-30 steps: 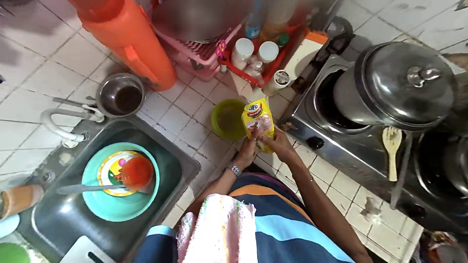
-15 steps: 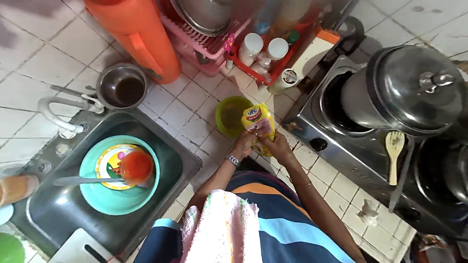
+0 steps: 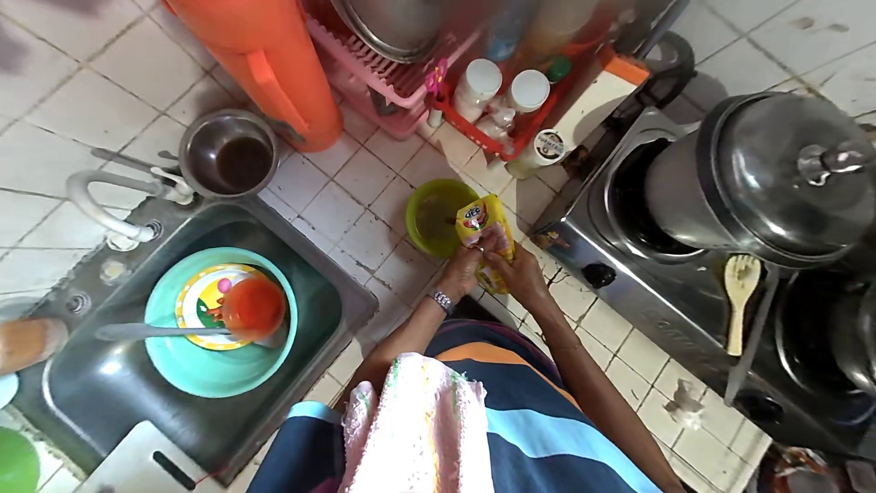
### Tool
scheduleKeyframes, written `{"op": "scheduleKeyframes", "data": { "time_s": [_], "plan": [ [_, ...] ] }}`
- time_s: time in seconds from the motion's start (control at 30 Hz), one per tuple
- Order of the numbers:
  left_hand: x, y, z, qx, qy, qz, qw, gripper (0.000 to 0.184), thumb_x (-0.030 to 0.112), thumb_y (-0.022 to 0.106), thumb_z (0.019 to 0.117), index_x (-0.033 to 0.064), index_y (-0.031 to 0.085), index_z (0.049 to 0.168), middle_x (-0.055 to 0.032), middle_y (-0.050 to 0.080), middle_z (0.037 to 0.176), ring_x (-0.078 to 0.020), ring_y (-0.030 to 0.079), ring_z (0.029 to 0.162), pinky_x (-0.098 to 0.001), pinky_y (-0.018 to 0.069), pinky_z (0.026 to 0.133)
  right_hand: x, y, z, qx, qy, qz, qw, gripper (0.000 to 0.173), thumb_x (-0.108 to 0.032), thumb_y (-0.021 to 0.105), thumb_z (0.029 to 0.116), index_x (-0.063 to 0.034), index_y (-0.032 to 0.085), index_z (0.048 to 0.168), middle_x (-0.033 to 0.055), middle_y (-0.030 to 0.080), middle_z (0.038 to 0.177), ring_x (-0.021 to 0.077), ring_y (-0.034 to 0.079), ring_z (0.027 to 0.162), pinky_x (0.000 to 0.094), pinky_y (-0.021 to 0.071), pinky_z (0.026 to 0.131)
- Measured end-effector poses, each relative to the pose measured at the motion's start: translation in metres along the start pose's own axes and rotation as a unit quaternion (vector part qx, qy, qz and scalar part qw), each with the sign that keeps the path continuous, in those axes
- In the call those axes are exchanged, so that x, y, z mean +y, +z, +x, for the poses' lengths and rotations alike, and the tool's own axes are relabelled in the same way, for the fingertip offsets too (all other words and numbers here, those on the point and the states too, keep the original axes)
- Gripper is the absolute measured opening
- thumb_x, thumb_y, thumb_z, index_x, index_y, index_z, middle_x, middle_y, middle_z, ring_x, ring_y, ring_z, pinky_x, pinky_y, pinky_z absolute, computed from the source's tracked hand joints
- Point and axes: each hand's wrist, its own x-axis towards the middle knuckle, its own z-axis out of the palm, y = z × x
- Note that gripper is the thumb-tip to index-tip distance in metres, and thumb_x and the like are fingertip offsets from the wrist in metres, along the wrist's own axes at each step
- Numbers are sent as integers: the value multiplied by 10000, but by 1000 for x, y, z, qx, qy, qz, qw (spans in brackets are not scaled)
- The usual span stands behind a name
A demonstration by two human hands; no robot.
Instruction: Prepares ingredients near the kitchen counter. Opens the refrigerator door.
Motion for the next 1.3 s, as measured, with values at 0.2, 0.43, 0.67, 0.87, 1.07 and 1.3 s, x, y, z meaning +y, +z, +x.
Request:
{"op": "scheduleKeyframes", "data": {
  "time_s": [0.2, 0.43, 0.67, 0.87, 1.07, 1.3],
  "plan": [
    [-2, -1, 3, 2, 4, 1, 1000, 292, 157, 553, 1055, 29, 573, 1316, -91, 647, 1162, -146, 624, 1038, -345, 524, 938, 0, 0, 2, 3, -20, -39, 999, 338, -199, 603, 1033, 86, 611, 1215, 186, 691, 928, 241, 696, 838, 440, 571, 815],
    [2, 4, 5, 0, 5, 11, 1000, 313, 187, 540, 1062, 43, 564, 1339, -88, 636, 1205, -143, 607, 1082, -346, 502, 970, 5, 1, 5, 26, -18, -21, 999, 331, -192, 601, 1034, 88, 610, 1211, 162, 692, 913, 205, 692, 810, 409, 576, 790],
    [9, 15, 4, 5, 27, 7, 1000, 339, 248, 506, 1080, 35, 557, 1338, -89, 647, 1178, -141, 623, 1059, -337, 516, 954, 2, -4, 8, 50, -44, -34, 997, 355, -183, 607, 1034, 93, 586, 1257, 186, 697, 941, 226, 701, 836, 424, 577, 811],
    [5, 9, 6, -6, 95, 81, 992, 279, 123, 564, 1042, -29, 586, 1275, -103, 658, 1150, -127, 623, 1044, -327, 517, 955, 15, 2, 4, 51, -49, 65, 995, 297, -145, 578, 1028, 88, 589, 1211, 91, 679, 906, 61, 660, 770, 263, 568, 748],
    [12, 0, 3, 19, 133, 220, 966, 310, 121, 615, 1021, -52, 599, 1278, -160, 676, 1184, -162, 649, 1096, -361, 527, 994, 34, -4, 13, -11, -56, 41, 998, 350, -159, 547, 1054, 110, 562, 1276, 205, 687, 1082, 194, 693, 988, 359, 565, 910],
    [19, -5, -3, 38, 161, 294, 941, 239, 71, 658, 985, -61, 653, 1184, -155, 702, 1091, -149, 666, 1008, -346, 545, 932, 3, -43, 9, 72, -75, -14, 994, 496, -126, 694, 976, 8, 527, 1423, 243, 596, 1353, 319, 679, 1085, 461, 588, 873]
  ]
}}
